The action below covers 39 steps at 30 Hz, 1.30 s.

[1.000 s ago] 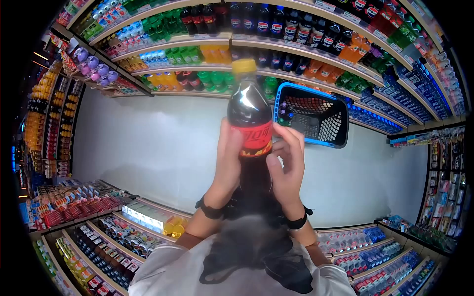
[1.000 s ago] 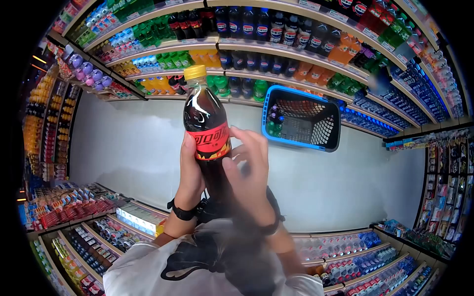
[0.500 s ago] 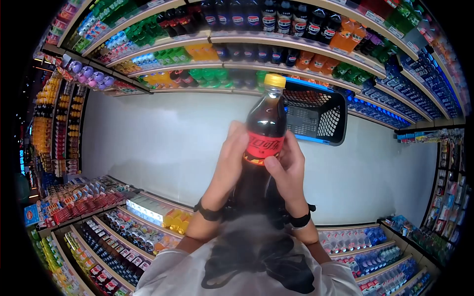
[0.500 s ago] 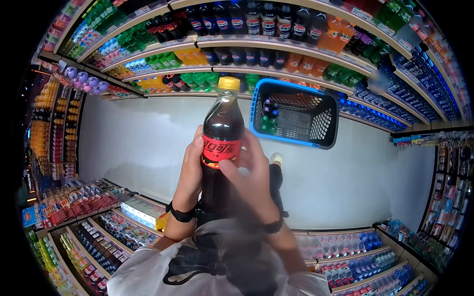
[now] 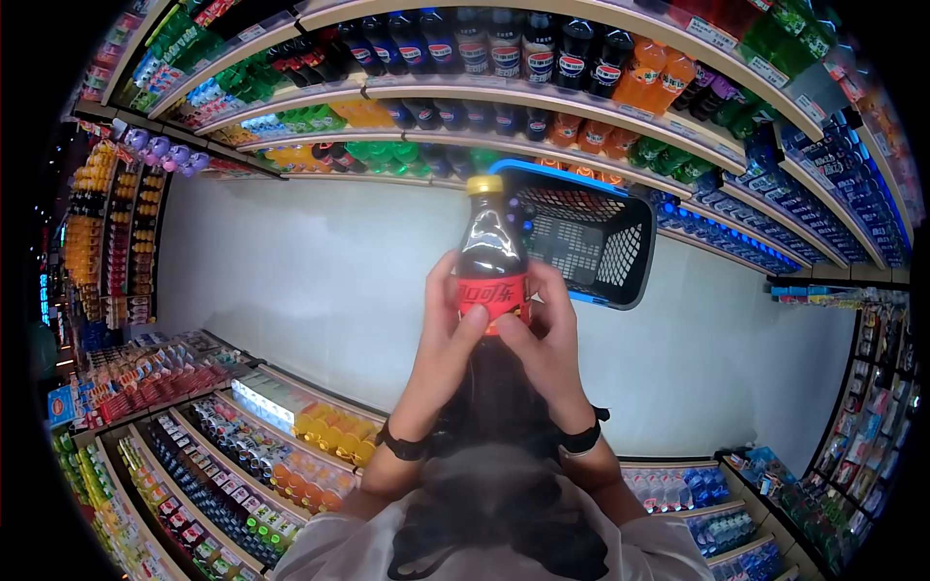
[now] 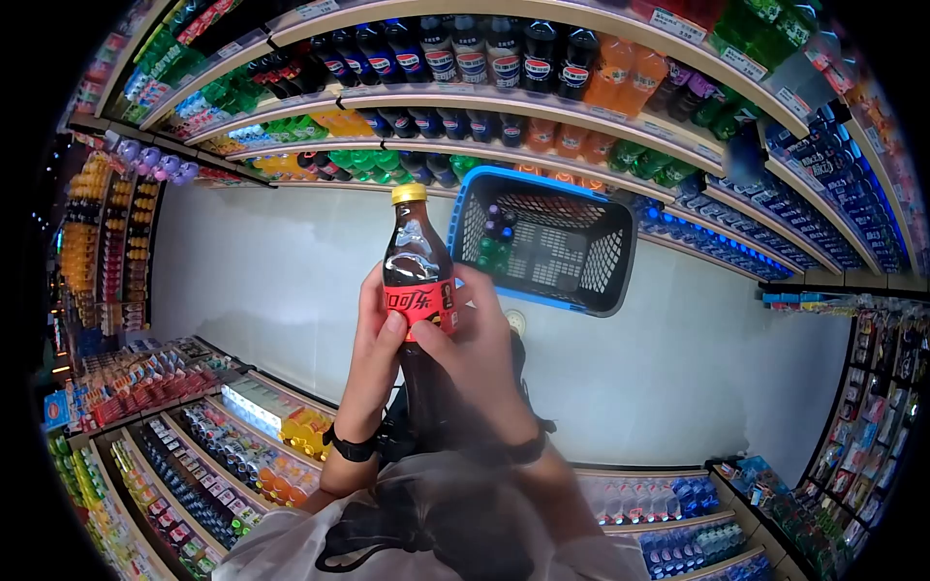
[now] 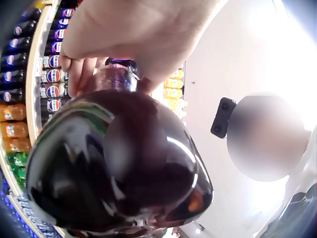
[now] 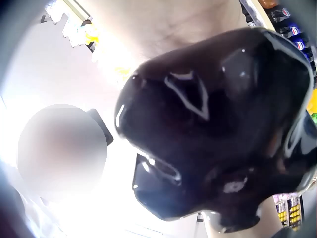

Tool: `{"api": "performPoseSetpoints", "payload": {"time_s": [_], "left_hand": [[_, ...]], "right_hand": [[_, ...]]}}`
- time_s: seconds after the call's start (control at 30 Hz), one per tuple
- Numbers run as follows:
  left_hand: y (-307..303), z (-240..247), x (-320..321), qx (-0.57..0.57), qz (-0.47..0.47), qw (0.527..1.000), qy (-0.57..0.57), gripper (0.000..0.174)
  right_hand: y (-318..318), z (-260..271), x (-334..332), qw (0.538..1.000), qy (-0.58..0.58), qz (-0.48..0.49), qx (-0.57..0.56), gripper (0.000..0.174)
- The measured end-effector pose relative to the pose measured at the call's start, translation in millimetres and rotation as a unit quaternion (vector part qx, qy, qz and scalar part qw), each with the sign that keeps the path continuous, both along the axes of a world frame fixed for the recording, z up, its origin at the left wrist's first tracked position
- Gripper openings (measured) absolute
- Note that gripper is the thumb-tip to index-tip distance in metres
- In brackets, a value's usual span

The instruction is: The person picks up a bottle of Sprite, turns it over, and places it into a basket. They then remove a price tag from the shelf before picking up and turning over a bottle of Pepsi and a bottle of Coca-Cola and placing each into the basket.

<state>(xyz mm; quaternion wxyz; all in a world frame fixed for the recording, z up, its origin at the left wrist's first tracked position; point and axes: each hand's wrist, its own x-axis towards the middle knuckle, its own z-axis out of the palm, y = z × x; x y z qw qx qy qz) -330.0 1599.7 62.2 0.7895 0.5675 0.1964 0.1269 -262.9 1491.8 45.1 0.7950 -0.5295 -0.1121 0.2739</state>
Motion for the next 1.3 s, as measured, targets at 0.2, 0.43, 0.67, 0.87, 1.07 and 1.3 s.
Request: {"api": "performPoseSetpoints", "payload": {"time_s": [0.2,0.43,0.67,0.87,1.07,1.3], "left_hand": [[0,5,10,-0.001,-0.025,1.0,0.007,0.056],[13,9,24,-0.005,-0.1,0.994,-0.043,0.06],[54,19,43,-0.09,-0.081,0.99,-0.075,0.063],[68,25,38,-0.097,-0.065,0.986,-0.119,0.055],[79,32,32,-0.099,-0.048,0.98,-0.168,0.049],[110,35,16,-0.01,-0.078,0.974,-0.215,0.055]], "right_hand": [[-3,18,5,0.99,-0.074,-0.06,-0.107,0.082],[10,33,-10,0.971,-0.107,-0.185,-0.105,0.079],[37,51,-4,0.938,-0.214,-0.185,-0.199,0.06],[46,52,-2,0.976,-0.146,-0.146,-0.076,0.058],[74,61,-16,0.988,-0.102,-0.12,0.005,0.089],[85,48,-31,0.995,-0.091,-0.032,-0.011,0.08]]}}
